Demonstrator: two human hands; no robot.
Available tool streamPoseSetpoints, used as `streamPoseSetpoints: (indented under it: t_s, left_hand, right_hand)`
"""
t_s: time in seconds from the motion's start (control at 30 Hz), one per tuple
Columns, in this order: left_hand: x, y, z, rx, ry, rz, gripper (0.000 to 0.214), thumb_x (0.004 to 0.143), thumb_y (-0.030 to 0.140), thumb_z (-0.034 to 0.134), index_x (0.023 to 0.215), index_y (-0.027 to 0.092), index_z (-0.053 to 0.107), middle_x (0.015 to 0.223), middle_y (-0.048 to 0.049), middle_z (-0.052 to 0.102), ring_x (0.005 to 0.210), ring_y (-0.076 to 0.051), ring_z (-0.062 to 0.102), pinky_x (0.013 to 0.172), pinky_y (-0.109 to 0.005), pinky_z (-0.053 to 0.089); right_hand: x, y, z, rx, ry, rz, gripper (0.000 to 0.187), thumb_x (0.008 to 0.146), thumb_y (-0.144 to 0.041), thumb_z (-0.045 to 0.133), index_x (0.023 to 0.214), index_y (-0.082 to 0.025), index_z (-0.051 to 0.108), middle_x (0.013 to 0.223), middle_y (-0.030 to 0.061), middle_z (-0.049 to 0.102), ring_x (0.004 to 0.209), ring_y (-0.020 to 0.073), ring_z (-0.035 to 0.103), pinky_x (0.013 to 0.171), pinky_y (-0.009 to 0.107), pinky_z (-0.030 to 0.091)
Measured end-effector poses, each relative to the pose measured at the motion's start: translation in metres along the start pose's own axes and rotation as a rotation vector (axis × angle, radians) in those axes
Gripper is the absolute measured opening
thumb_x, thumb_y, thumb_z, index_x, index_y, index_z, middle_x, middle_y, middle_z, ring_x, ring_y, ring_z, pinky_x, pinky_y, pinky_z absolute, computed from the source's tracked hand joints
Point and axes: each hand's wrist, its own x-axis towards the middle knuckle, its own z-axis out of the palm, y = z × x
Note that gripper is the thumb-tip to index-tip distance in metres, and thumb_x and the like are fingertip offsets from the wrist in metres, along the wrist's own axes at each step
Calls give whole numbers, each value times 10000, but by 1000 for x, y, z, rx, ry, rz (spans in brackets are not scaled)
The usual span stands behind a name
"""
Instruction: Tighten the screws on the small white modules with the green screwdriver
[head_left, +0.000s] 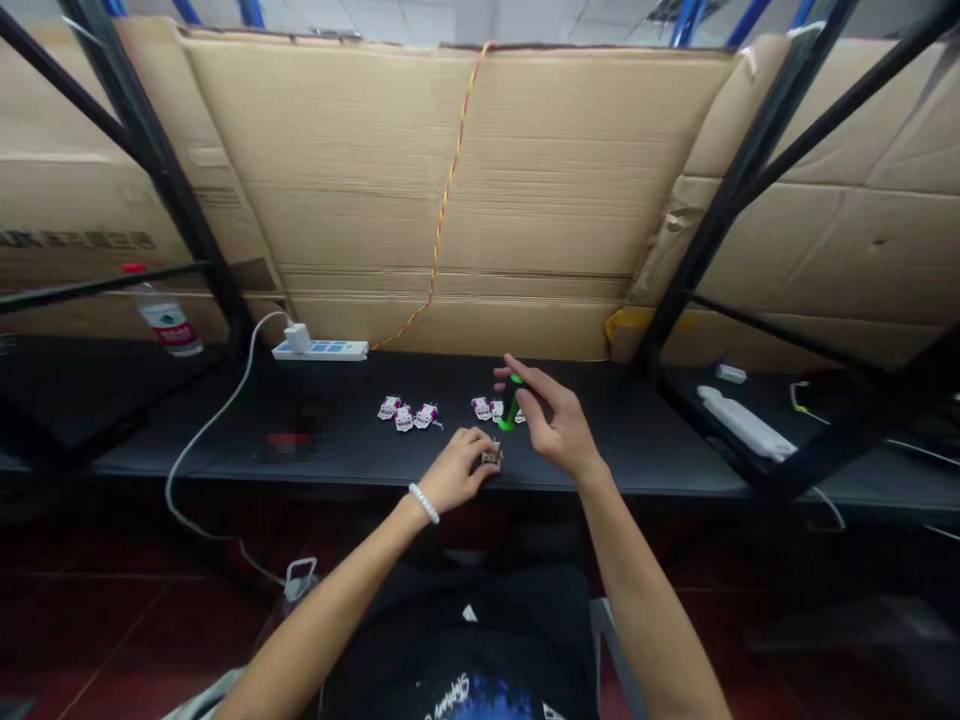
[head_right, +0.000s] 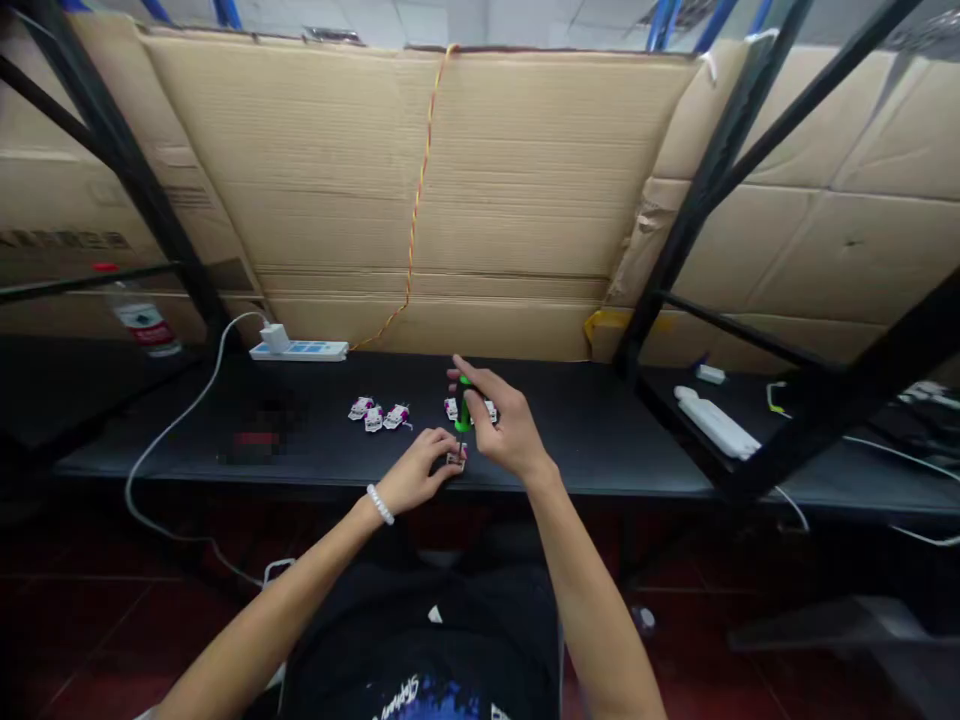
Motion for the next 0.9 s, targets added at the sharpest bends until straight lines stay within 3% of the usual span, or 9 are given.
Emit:
streamPoseSetpoints:
  t_s: [0.13,0.33,0.5,0.67,0.73,0.83,0.9]
  left_hand:
    - [0,0,-3,-19,-20,18,95,920,142,711,994,202,702,1099,-69,676,1073,-257,575,1008,-412,484]
    - [-1,-3,-4,-36,-26,2,177,907,93,690,1041,203,721,1096,-70,677,1071,-255,574,1004,-417,488]
    - [0,-6,-2,-36,-13,9,145,901,108,710,1014,199,716,1109,-71,676,1077,-255,578,1009,-417,486]
    - [-1,-6,-2,-21,-15,1,131,907,113,711,1009,196,716,1094,-69,677,1071,-254,578,1000,-411,486]
    - [-1,-6,-2,-25,-11,6,131,907,117,713,1010,198,718,1096,-69,678,1070,-252,581,998,-407,488]
    - [0,-6,-2,-26,-2,15,136,898,113,721,1001,201,716,1083,-66,683,1061,-254,583,992,-411,488]
    - [0,-5,-2,-31,2,14,134,894,114,724,995,201,713,1077,-66,686,1057,-257,584,989,-414,490]
  right_hand:
    - [0,1,-1,-133,90,-4,328,974,-325,684,1297,-278,717,1028,54,681,901,199,670,856,374,596]
    - [-2,2,-3,41,-3,18,464,1059,-281,491,1519,-316,540,1343,93,679,1137,235,699,1015,439,577]
    - [0,1,-3,-134,91,-23,383,951,-314,720,1332,-286,707,1037,59,707,889,201,687,848,378,602]
    - [-1,1,-6,-1,-22,5,483,1051,-252,508,1532,-301,528,1333,102,687,1167,234,692,1034,434,569]
    - [0,2,-6,6,-22,7,457,1048,-263,533,1501,-311,562,1273,82,719,1088,217,716,988,405,587]
    - [1,2,-4,-132,67,-30,350,951,-333,723,1297,-281,723,1034,60,724,883,201,692,843,362,606]
    - [1,1,-3,-185,84,-42,365,940,-358,731,1294,-267,724,1048,78,704,882,209,679,838,375,607]
